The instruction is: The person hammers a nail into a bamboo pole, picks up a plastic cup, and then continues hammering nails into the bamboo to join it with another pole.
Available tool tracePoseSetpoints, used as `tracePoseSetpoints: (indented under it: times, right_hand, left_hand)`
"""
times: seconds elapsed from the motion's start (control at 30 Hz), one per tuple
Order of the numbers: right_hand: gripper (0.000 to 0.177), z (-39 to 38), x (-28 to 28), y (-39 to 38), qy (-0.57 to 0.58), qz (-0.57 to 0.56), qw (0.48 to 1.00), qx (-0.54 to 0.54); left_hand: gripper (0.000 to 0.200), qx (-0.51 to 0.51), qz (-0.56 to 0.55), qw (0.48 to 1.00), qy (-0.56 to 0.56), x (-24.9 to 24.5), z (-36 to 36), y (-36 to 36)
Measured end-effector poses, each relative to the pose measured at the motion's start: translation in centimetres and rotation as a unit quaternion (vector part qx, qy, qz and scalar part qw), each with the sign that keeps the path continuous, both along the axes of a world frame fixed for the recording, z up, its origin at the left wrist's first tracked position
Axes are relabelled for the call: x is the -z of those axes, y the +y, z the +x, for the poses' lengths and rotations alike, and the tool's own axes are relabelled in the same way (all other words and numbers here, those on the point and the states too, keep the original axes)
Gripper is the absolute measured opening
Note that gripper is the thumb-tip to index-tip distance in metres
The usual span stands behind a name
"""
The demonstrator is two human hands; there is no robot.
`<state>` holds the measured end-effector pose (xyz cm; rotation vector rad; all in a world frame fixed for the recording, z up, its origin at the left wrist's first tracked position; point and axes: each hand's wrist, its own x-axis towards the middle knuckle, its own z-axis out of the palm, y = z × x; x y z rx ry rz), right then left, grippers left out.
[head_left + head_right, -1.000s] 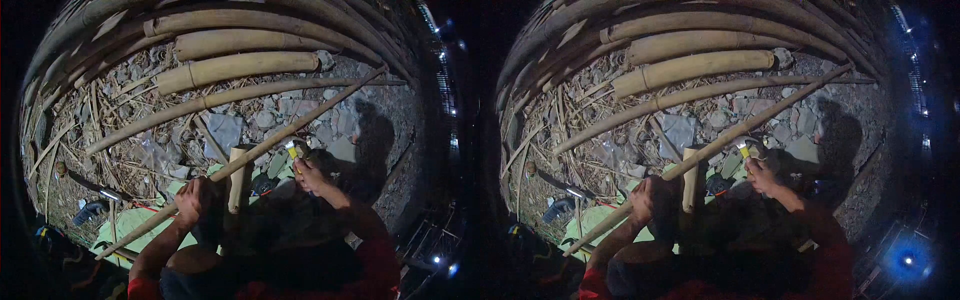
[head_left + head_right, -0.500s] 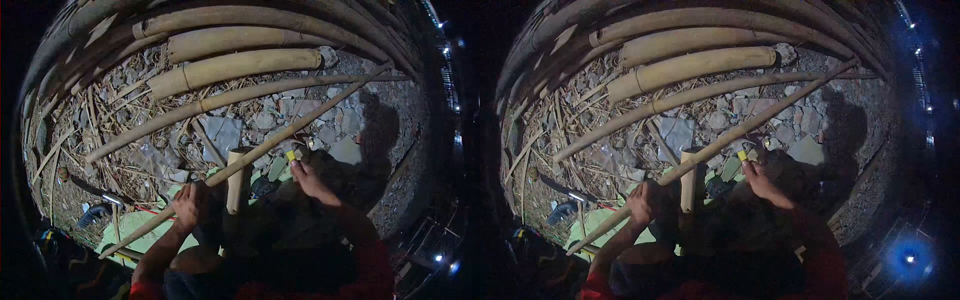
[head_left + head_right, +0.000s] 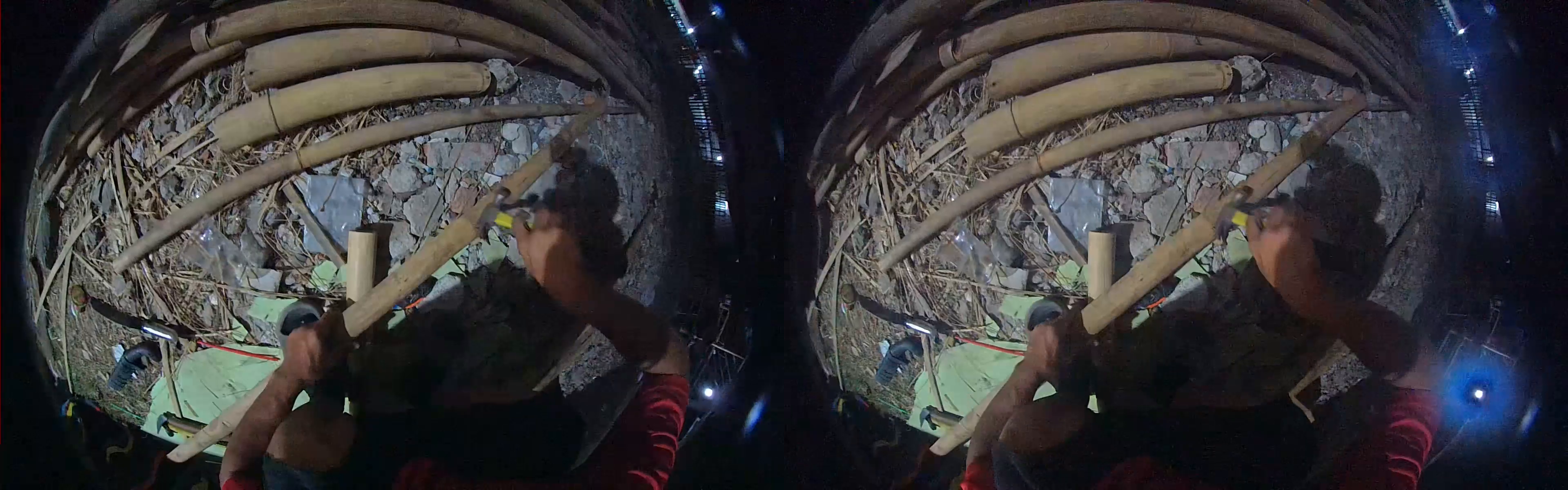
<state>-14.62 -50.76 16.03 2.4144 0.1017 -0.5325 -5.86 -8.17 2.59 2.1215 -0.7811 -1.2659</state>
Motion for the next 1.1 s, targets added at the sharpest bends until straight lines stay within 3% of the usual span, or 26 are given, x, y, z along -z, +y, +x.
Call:
tracePoseSetpoints:
  times: [0.07,0.13,0.23,0.4,0.5,0.6,0.7,0.8,0.9,1.0,1.03,1.1]
  right_hand:
    - [0.015,1.5,1.1,-2.0,0.068,0.045,0.996,-0.044]
    - [0.011,1.3,1.1,-3.4,0.057,0.171,0.981,-0.074]
    - [0.015,1.6,1.3,-2.5,0.13,0.149,0.98,-0.014]
    - [0.019,3.1,1.1,-2.2,0.079,0.174,0.981,0.04]
    - [0.018,3.2,2.0,-3.2,0.079,0.271,0.955,0.094]
    - [0.021,3.0,2.9,-3.4,0.055,0.235,0.969,0.053]
    - [0.021,4.5,2.3,-3.1,0.166,0.138,0.975,0.054]
    - [0.02,6.0,1.2,-1.9,0.204,0.129,0.964,0.114]
    - [0.022,2.0,2.2,-2.2,0.17,0.089,0.969,0.152]
    - [0.022,0.1,1.1,-0.3,-0.014,0.03,0.999,-0.024]
    - [0.022,0.9,0.7,-0.6,0.058,0.033,0.997,0.027]
    - [0.022,1.5,-0.1,-0.1,0.209,0.054,0.965,0.148]
  left_hand:
    - [0.064,-0.003,-0.021,1.0,0.011,0.6,-0.3,0.4]
    - [0.062,-0.01,0.009,1.0,-0.01,0.1,-0.3,0.6]
    - [0.062,-0.013,0.027,0.998,-0.059,-0.4,-1.1,1.0]
    - [0.068,0.011,0.001,0.989,-0.151,-0.1,-0.8,1.0]
    - [0.072,-0.002,-0.008,0.979,-0.202,0.7,-1.1,1.0]
    - [0.074,-0.001,-0.012,0.978,-0.21,1.7,-1.9,1.0]
    - [0.075,-0.006,-0.025,0.975,-0.222,2.7,-1.8,0.9]
    - [0.072,-0.011,-0.027,0.976,-0.215,2.3,-2.1,0.7]
    - [0.066,0.016,-0.011,0.98,-0.199,1.7,-1.2,0.8]
    - [0.065,0.016,-0.032,0.963,-0.267,3.9,-2.2,1.6]
    - [0.06,0.021,-0.018,0.978,-0.209,3.9,-2.3,1.7]
    - [0.06,0.026,-0.008,0.979,-0.204,3.5,-2.7,2.0]
